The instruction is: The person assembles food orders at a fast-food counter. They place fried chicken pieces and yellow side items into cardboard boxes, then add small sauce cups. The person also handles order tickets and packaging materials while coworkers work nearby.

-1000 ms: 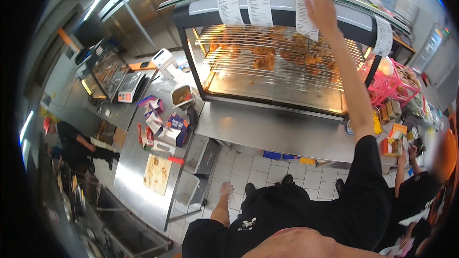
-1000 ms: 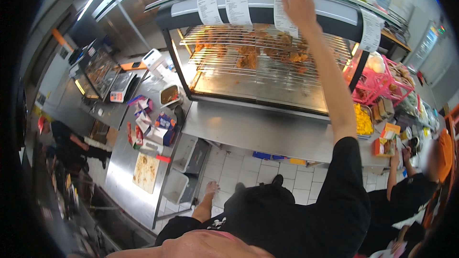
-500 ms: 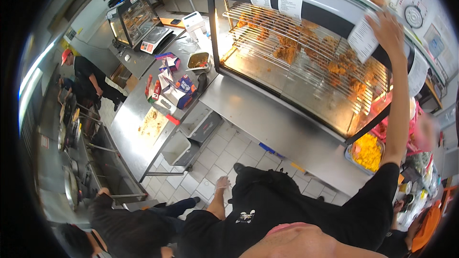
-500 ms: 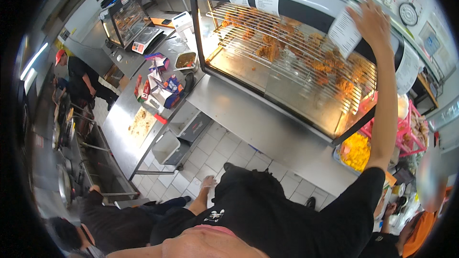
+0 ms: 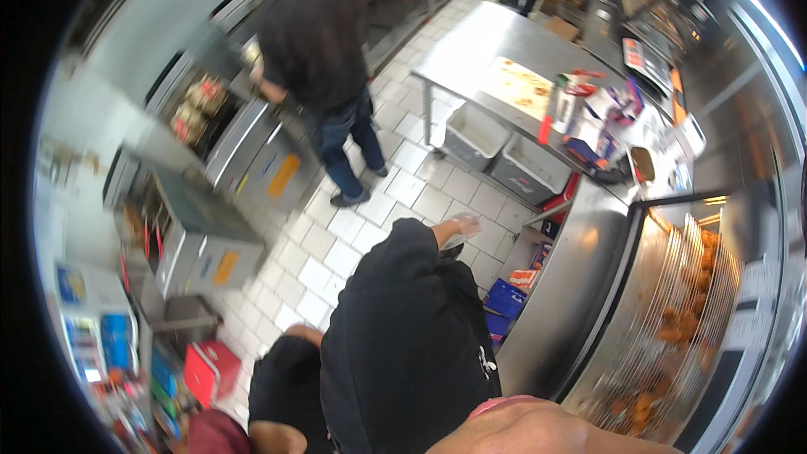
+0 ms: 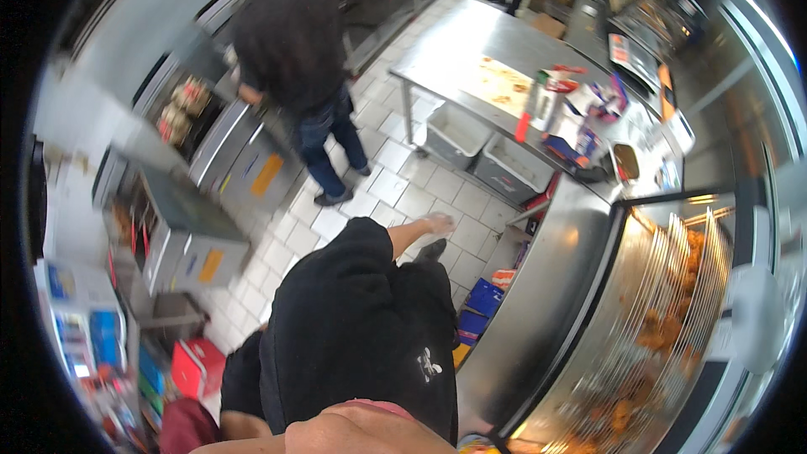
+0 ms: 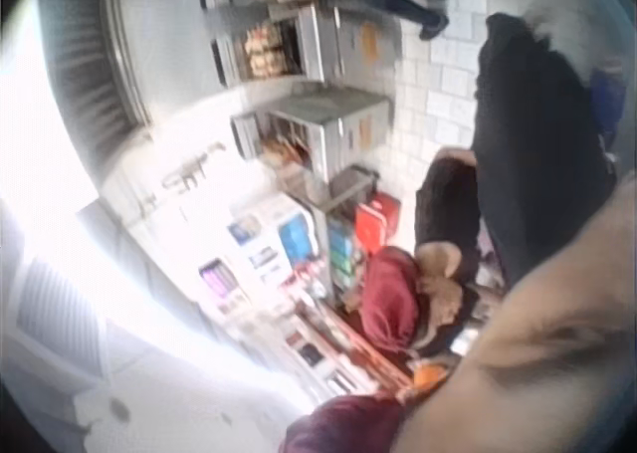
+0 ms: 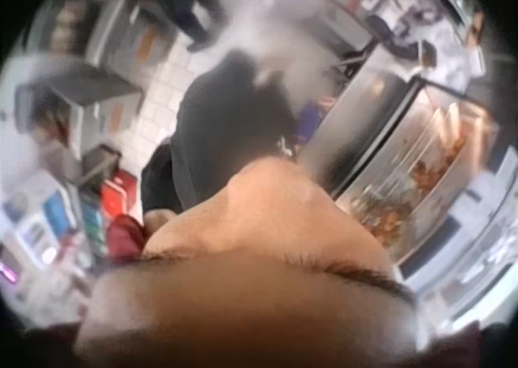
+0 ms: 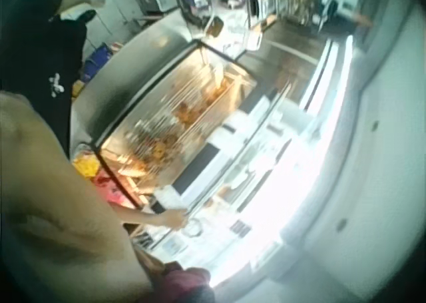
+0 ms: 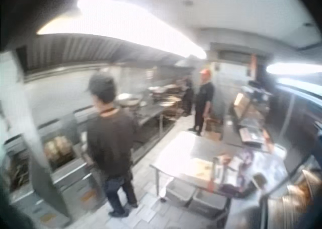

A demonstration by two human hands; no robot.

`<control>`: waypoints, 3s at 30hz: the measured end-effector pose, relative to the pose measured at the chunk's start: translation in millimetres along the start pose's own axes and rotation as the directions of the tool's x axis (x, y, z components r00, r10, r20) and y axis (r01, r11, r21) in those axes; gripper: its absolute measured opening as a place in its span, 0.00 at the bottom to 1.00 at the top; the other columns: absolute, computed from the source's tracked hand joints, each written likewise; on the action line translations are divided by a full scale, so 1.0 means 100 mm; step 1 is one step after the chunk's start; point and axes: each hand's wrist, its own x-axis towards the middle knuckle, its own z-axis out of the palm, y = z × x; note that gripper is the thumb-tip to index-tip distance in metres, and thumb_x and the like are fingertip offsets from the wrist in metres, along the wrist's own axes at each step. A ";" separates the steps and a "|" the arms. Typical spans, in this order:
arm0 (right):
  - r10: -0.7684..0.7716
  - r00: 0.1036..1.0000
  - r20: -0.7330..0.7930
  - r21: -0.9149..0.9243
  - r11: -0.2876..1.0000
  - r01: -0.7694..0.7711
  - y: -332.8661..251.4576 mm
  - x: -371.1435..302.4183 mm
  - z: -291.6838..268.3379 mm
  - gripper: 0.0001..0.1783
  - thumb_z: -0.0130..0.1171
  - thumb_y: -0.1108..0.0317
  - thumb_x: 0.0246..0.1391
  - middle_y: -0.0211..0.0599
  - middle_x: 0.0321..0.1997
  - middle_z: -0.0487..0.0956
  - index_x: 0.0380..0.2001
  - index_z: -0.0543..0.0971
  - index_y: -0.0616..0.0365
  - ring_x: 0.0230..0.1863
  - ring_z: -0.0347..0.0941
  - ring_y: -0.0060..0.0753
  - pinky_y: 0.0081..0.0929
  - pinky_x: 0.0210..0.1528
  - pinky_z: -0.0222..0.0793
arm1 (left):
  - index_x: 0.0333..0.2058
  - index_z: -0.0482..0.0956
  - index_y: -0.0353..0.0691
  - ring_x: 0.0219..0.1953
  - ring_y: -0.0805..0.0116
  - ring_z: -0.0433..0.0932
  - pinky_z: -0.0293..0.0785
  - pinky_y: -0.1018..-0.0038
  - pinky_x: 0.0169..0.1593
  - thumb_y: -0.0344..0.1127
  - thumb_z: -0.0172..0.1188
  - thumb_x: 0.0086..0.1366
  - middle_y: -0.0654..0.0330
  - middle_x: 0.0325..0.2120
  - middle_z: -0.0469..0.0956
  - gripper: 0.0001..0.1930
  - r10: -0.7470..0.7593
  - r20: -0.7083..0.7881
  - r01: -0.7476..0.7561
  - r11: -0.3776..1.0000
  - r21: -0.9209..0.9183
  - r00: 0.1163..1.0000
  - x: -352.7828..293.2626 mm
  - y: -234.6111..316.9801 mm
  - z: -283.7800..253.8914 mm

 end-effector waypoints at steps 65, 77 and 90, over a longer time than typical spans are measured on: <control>-0.491 0.600 0.631 0.762 0.252 -0.596 -8.62 -3.07 -1.46 0.28 0.60 0.45 0.59 0.49 0.46 0.81 0.47 0.81 0.59 0.47 0.76 0.54 0.49 0.53 0.70 | 0.71 0.50 0.38 0.62 0.44 0.69 0.65 0.51 0.63 0.71 0.47 0.66 0.42 0.65 0.62 0.49 0.228 0.730 0.753 -0.025 -0.657 0.644 1.87 -1.46 -0.90; 0.059 0.684 0.728 0.654 0.240 -0.717 -7.70 -2.43 -0.28 0.15 0.56 0.59 0.58 0.54 0.42 0.82 0.38 0.83 0.59 0.44 0.78 0.55 0.54 0.47 0.70 | 0.58 0.70 0.36 0.44 0.58 0.80 0.78 0.60 0.46 0.56 0.53 0.69 0.49 0.43 0.80 0.31 -0.165 0.792 0.563 0.786 -0.254 0.588 2.28 -2.55 -1.19; -0.667 0.018 0.745 0.417 0.445 -0.792 -7.04 -2.27 0.77 0.29 0.57 0.49 0.61 0.52 0.58 0.76 0.58 0.75 0.56 0.57 0.72 0.54 0.46 0.61 0.66 | 0.56 0.72 0.36 0.37 0.54 0.83 0.80 0.56 0.39 0.50 0.54 0.69 0.46 0.38 0.82 0.26 -0.340 0.797 0.748 0.634 -0.197 0.498 3.02 -1.54 -1.23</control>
